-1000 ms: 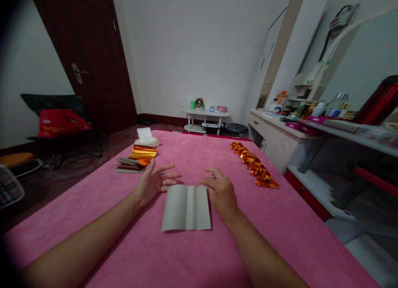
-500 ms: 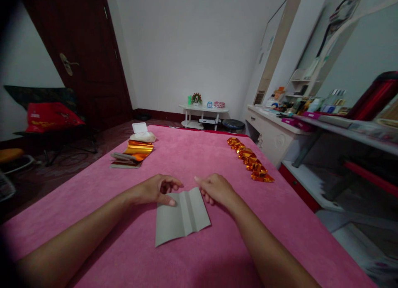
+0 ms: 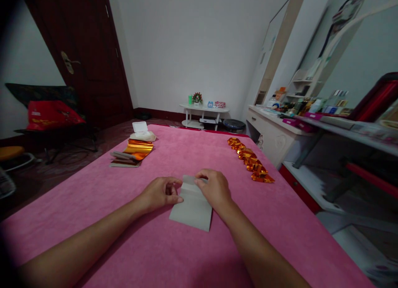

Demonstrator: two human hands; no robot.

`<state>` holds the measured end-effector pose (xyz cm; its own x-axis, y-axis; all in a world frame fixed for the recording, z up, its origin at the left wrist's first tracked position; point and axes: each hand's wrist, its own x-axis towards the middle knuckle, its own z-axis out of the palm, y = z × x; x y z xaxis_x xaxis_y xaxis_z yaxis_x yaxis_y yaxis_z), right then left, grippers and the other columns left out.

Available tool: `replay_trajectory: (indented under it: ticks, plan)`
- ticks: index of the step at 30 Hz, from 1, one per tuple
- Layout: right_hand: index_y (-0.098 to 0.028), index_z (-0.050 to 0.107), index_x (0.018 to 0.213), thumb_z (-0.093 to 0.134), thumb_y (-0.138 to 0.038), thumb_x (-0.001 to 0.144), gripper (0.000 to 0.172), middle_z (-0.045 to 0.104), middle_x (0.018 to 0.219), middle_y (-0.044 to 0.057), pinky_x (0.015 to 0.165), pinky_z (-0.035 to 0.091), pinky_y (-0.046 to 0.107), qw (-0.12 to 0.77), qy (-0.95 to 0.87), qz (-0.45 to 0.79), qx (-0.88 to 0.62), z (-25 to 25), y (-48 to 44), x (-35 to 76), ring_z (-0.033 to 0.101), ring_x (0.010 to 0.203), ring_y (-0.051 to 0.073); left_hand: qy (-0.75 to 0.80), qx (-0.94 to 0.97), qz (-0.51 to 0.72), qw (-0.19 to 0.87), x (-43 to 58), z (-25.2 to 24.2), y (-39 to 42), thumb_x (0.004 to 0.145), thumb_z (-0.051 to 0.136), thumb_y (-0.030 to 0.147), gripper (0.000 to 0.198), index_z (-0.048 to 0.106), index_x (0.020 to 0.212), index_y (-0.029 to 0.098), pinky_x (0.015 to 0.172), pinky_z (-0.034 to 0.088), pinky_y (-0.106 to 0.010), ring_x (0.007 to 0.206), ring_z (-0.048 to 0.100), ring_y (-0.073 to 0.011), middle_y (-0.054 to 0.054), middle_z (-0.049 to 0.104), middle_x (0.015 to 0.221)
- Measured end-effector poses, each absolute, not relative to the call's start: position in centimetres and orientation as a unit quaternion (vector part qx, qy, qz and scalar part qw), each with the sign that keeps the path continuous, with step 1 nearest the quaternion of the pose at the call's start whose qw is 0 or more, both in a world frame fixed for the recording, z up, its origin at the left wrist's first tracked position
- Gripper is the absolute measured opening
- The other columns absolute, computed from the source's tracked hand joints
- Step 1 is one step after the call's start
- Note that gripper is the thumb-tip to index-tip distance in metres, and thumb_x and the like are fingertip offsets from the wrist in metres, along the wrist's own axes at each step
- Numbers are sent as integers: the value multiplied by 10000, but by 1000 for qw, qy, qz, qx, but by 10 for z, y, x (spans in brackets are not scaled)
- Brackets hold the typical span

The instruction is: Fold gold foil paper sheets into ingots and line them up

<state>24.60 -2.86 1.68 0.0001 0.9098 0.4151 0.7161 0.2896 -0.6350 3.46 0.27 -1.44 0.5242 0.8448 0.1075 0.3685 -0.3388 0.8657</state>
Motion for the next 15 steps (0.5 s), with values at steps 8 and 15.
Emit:
replay_trajectory:
  ticks: [8,15]
  plan:
    - [-189,691,830,621,-194,687,160,695,758,20,644,472,272,409,-676,199,-579,5,-21,254,631,694,176,370,814,352,278,38,-4,-5,603,781,294,367,623,922,204,561,374,-219,619,515,-125,21,583,739]
    - [-165,656,915,624,-111,639,283,696,905,63,736,503,309,423,-669,208,-575,2,-16,262,643,775,179,296,887,301,187,47,1,-3,750,673,221,254,696,1001,256,812,426,-315,954,554,-221,-50,655,995]
